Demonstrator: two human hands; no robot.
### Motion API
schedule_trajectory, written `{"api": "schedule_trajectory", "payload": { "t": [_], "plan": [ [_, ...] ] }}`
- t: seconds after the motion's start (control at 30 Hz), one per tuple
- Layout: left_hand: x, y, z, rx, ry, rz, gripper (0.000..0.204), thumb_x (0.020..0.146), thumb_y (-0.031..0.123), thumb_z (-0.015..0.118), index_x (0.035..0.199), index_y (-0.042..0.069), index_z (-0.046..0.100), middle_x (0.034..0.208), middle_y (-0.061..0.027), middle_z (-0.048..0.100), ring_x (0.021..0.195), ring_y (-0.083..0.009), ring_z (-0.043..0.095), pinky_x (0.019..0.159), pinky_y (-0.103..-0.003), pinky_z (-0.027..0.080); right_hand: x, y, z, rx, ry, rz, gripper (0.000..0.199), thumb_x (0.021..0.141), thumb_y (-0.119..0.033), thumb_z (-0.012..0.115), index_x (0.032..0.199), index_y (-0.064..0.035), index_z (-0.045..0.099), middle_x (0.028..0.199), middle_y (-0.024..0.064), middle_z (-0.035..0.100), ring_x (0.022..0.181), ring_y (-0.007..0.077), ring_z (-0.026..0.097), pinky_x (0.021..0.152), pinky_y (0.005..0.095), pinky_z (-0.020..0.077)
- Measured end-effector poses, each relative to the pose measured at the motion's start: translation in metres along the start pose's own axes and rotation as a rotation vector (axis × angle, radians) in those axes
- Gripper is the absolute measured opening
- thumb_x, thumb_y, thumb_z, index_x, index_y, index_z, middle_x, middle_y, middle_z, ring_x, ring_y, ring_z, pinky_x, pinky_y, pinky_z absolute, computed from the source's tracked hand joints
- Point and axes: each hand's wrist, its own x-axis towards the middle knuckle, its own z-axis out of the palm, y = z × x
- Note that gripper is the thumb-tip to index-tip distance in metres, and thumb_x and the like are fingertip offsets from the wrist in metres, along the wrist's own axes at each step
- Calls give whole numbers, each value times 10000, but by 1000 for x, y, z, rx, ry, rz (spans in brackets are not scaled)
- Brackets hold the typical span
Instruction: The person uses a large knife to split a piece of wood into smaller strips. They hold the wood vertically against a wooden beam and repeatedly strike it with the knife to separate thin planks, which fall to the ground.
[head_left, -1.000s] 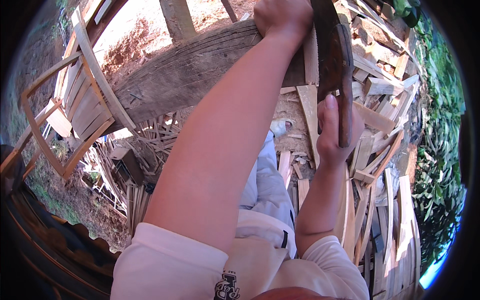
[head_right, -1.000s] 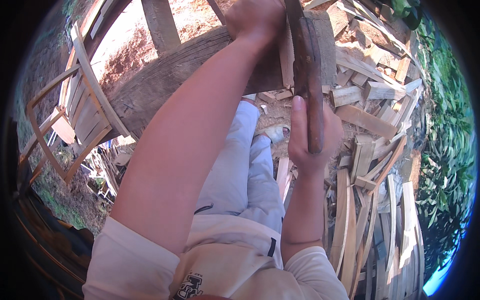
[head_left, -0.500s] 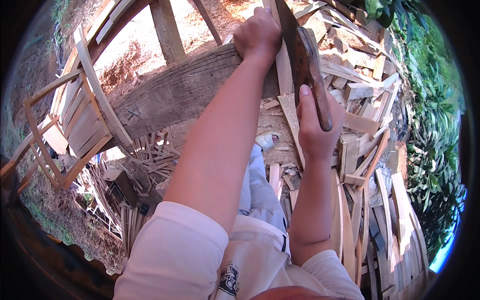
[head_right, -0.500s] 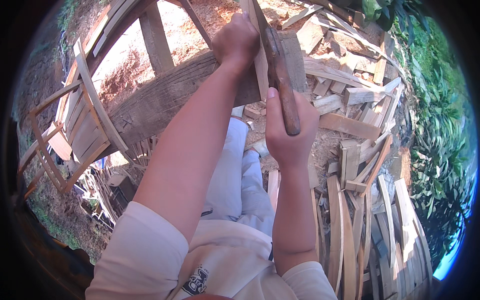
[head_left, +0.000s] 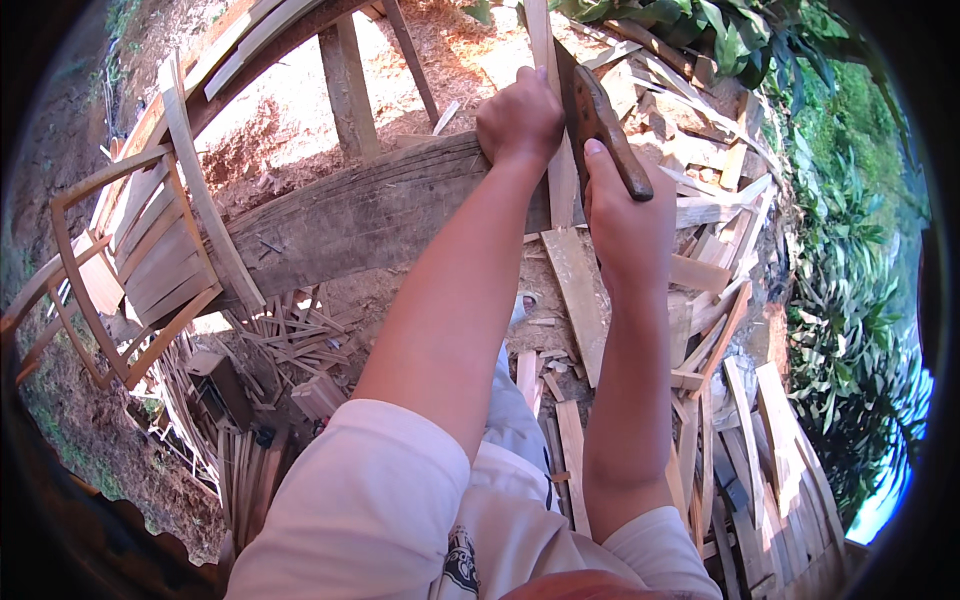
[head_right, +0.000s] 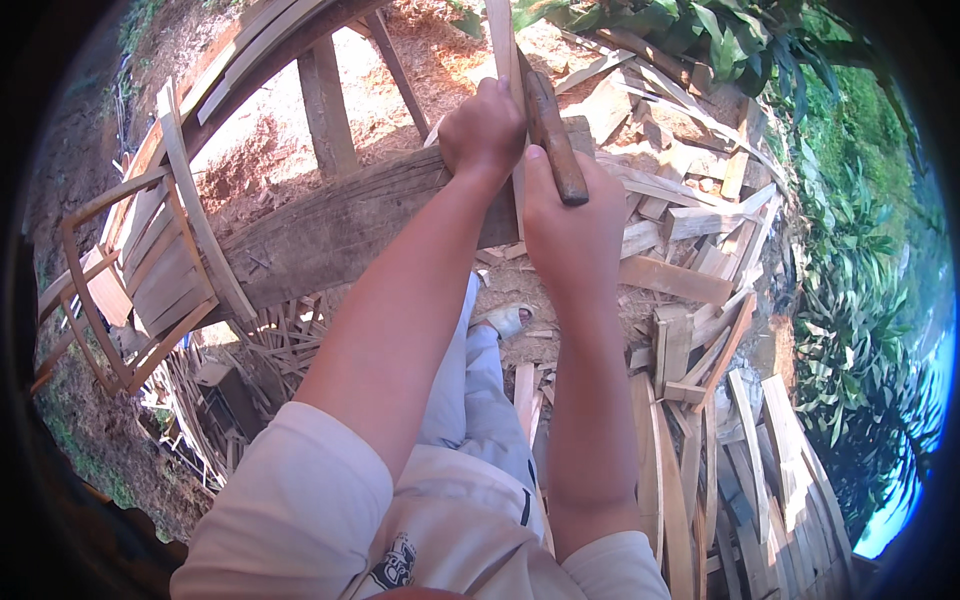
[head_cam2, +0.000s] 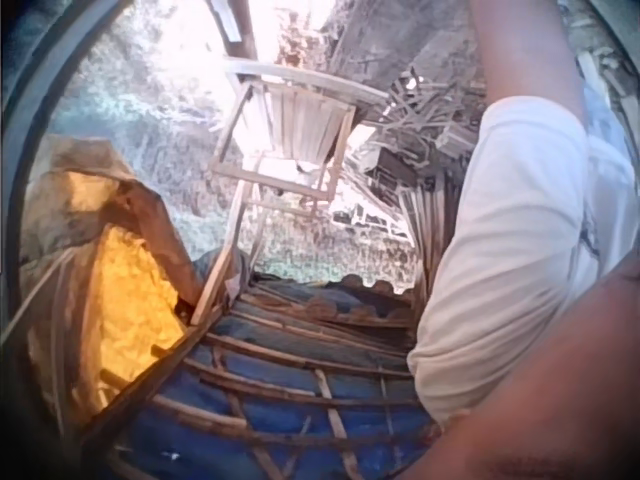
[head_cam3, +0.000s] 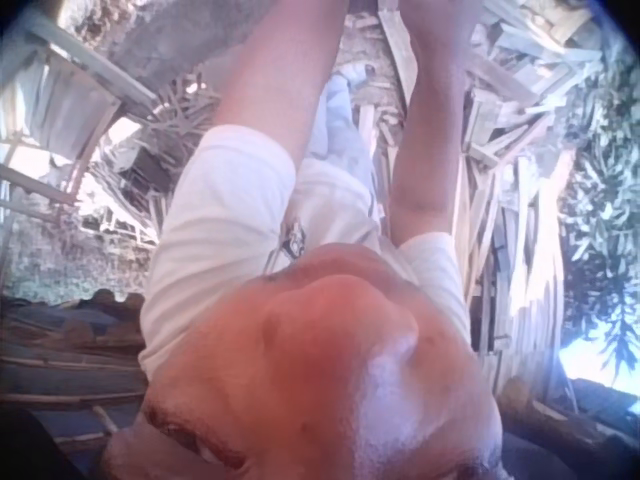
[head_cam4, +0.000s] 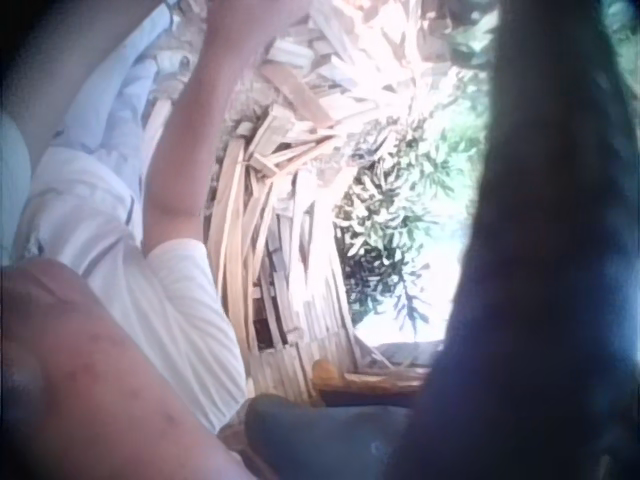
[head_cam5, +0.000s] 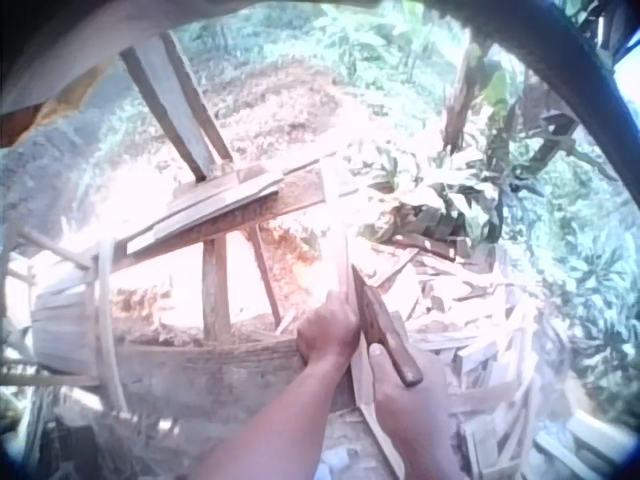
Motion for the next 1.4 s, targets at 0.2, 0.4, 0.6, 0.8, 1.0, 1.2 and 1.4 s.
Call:
{"api": "schedule_trajectory", "payload": {
  "t": [0.2,0.4,0.6,0.8,1.0,1.2,1.4],
  "plan": [
    [1,2,-6,-43,-78,-30,445,1088,407,396,979,103,702,822,-180,748,809,-400,740,778,-525,559,35,12,19,63,20,23,289,1005,-167,691,756,-53,598,619,-29,503,519,70,436,480,278,349],
    [0,-1,1,-48,19,18,427,1081,388,451,889,99,699,765,-179,734,743,-389,730,725,-516,561,35,10,9,175,-61,65,307,1017,-173,681,759,-46,572,606,6,499,510,95,449,479,268,350],
    [1,-1,-1,-18,-57,-9,447,1096,416,391,989,120,709,807,-182,739,796,-402,730,759,-534,551,14,35,7,93,-82,-32,340,1054,-232,647,774,-56,570,622,-19,516,533,66,442,501,259,341],
    [1,0,-1,12,-71,15,439,1093,415,396,973,126,705,789,-173,735,765,-400,727,740,-533,551,-1,45,3,130,-83,20,321,1050,-257,665,823,-38,601,659,-11,536,592,69,465,539,280,374],
    [3,-1,0,2,-50,30,438,1090,415,403,947,125,699,774,-173,730,751,-402,723,725,-537,550,-11,54,10,83,-29,-54,299,1038,-238,680,826,-35,620,664,-6,542,602,72,461,541,289,374],
    [0,-3,2,-28,-17,42,427,1083,409,428,927,122,704,773,-171,730,749,-399,721,735,-529,550,3,47,8,241,-6,-8,278,1015,-154,668,773,-32,605,613,-17,522,550,65,444,510,281,343],
    [12,-1,-14,-211,-212,-37,449,1092,408,425,950,79,696,888,-232,736,873,-430,724,777,-530,553,11,37,4,357,28,82,288,988,-130,682,732,-34,591,600,-15,524,536,74,451,502,287,336]
  ]
}}
